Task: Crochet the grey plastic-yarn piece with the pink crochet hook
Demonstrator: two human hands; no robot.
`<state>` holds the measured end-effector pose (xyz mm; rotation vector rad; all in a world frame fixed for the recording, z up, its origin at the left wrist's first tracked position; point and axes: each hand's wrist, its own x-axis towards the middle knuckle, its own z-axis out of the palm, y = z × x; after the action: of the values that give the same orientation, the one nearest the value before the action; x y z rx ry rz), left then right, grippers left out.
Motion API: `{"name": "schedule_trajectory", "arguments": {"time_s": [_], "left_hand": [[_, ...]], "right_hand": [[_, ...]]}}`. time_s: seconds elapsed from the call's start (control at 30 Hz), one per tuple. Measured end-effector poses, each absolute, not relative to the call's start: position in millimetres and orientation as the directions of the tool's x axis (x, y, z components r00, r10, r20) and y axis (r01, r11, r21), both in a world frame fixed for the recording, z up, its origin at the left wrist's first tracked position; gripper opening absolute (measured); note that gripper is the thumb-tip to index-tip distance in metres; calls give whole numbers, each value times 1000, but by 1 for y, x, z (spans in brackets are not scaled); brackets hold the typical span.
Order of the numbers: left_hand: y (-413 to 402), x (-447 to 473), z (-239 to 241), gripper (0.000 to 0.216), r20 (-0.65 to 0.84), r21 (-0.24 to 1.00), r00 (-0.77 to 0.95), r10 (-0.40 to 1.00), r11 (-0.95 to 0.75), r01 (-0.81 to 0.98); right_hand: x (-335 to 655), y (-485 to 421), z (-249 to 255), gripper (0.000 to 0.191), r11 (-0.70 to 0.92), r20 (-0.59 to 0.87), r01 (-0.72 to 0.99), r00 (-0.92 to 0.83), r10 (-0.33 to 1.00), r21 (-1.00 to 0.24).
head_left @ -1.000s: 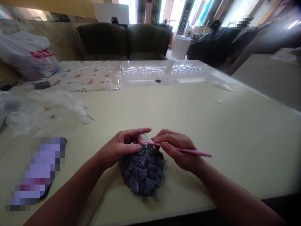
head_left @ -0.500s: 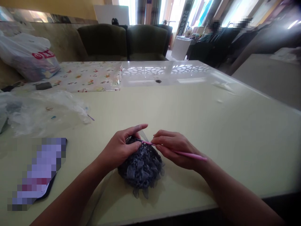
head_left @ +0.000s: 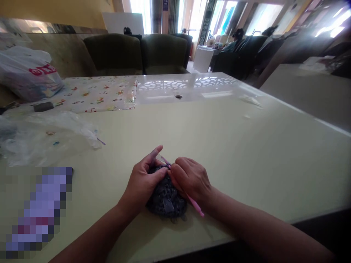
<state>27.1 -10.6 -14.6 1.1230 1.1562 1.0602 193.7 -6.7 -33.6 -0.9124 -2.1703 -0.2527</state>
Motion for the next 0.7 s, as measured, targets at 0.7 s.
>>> {"name": "schedule_trajectory", "arguments": {"time_s": [0.7], "left_hand": [[15, -5, -7, 31, -313, 882, 313, 896, 397, -253]], "right_hand": [[219, 10, -14, 21, 517, 417, 112, -459, 785, -849]]}}
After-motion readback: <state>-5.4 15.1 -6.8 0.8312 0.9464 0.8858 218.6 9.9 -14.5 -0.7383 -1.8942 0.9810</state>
